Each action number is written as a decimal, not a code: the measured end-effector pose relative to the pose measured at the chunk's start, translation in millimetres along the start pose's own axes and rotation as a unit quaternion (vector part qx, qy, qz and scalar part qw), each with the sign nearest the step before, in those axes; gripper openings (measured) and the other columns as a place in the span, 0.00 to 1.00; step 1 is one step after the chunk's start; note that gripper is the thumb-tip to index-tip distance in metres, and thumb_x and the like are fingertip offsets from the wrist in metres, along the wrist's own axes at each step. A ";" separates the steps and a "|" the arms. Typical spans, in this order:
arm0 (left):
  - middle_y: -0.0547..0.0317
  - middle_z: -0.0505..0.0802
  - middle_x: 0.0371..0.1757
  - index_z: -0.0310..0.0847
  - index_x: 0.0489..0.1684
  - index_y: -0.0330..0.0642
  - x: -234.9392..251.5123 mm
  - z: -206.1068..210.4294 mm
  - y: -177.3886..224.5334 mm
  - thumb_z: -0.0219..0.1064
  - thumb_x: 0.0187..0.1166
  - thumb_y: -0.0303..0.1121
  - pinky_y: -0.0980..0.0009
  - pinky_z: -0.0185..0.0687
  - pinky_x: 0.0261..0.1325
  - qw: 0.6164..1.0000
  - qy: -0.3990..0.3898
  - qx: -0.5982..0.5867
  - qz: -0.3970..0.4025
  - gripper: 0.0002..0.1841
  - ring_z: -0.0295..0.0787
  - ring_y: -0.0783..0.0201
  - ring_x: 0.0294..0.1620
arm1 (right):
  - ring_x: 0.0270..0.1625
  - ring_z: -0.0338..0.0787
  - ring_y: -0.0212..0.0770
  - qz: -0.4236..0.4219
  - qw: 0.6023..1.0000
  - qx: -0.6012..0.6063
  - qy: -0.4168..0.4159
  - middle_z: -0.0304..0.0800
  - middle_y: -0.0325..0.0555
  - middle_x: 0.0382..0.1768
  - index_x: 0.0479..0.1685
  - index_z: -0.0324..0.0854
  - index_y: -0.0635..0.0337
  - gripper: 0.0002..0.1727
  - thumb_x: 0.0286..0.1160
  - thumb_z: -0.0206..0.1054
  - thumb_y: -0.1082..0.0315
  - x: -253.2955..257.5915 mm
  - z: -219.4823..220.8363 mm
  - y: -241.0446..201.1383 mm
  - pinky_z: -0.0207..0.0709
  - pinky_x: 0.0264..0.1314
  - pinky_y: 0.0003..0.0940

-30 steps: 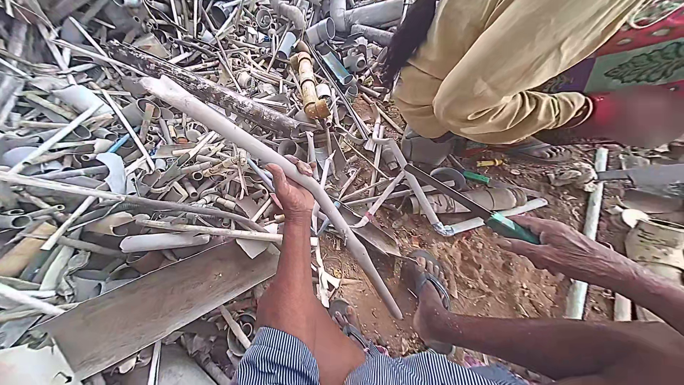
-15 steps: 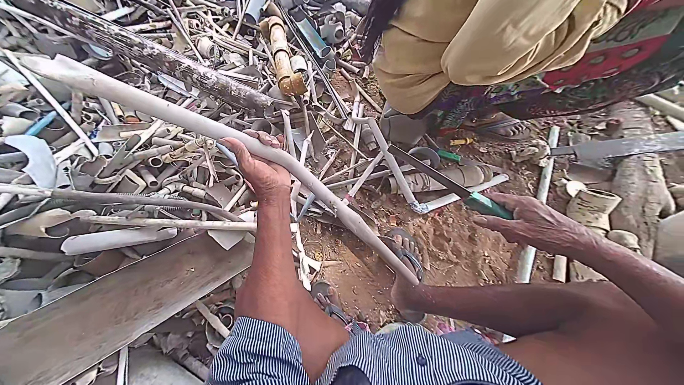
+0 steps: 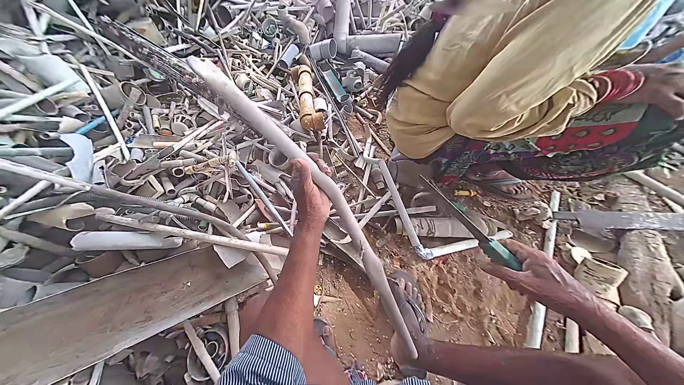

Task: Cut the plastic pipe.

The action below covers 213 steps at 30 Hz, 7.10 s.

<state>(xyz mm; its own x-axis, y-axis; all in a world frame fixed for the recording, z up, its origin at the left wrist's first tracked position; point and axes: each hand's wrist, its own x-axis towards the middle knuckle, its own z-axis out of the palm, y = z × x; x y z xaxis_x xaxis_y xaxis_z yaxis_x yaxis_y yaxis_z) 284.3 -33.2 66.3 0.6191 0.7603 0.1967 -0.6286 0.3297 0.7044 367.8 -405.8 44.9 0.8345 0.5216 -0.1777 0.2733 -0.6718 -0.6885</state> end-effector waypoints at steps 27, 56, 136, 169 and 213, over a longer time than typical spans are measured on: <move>0.62 0.91 0.20 0.77 0.37 0.41 -121.3 49.4 -35.2 0.33 0.93 0.39 0.77 0.85 0.20 0.830 -0.378 0.044 -0.409 0.24 0.86 0.70 0.15 | 0.17 0.85 0.31 -0.142 0.803 0.545 0.194 0.96 0.53 0.37 0.48 0.80 0.61 0.10 0.71 0.71 0.74 3.5 25.9 -122.0 0.78 0.18 0.22; 0.42 0.85 0.61 0.58 0.78 0.38 -136.4 -17.9 -35.8 0.30 0.94 0.54 0.52 0.86 0.59 0.901 0.091 -0.032 -0.422 0.31 0.89 0.49 0.57 | 0.15 0.83 0.25 0.017 0.636 0.664 0.392 0.91 0.38 0.26 0.39 0.79 0.55 0.31 0.98 0.31 0.51 -29.8 -2.1 -35.5 0.72 0.12 0.16; 0.74 0.78 0.10 0.75 0.17 0.58 -60.2 -83.8 -6.1 0.53 0.82 0.41 0.78 0.77 0.19 0.982 -0.117 0.132 -0.074 0.17 0.75 0.76 0.11 | 0.60 0.88 0.65 0.153 0.933 -0.027 -0.323 0.86 0.69 0.54 0.78 0.64 0.69 0.26 0.97 0.41 0.56 -26.1 214.9 -30.2 0.77 0.65 0.59; 0.72 0.83 0.20 0.72 0.40 0.52 -102.2 -60.6 -21.2 0.62 0.85 0.54 0.77 0.82 0.25 0.987 -0.047 0.149 0.032 0.16 0.80 0.73 0.17 | 0.64 0.87 0.63 0.192 0.926 -0.076 -0.316 0.85 0.67 0.57 0.75 0.65 0.67 0.26 0.97 0.40 0.54 -5.5 219.3 -27.0 0.76 0.67 0.58; 0.73 0.84 0.29 0.75 0.38 0.37 -102.5 -59.2 -32.1 0.65 0.73 0.21 0.81 0.86 0.46 0.896 0.089 0.421 0.114 0.04 0.86 0.82 0.33 | 0.71 0.84 0.63 0.280 0.920 -0.035 -0.271 0.82 0.69 0.67 0.80 0.65 0.68 0.30 0.97 0.39 0.52 1.5 230.8 18.8 0.71 0.74 0.60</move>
<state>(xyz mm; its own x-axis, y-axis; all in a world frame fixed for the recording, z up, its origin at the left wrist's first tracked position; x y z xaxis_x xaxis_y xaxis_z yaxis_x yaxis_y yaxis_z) 213.2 -88.5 -16.9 0.3875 0.8565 0.3409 -0.1051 -0.3263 0.9394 263.8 -296.3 -130.6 0.4981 0.2572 -0.8281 -0.0806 -0.9371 -0.3395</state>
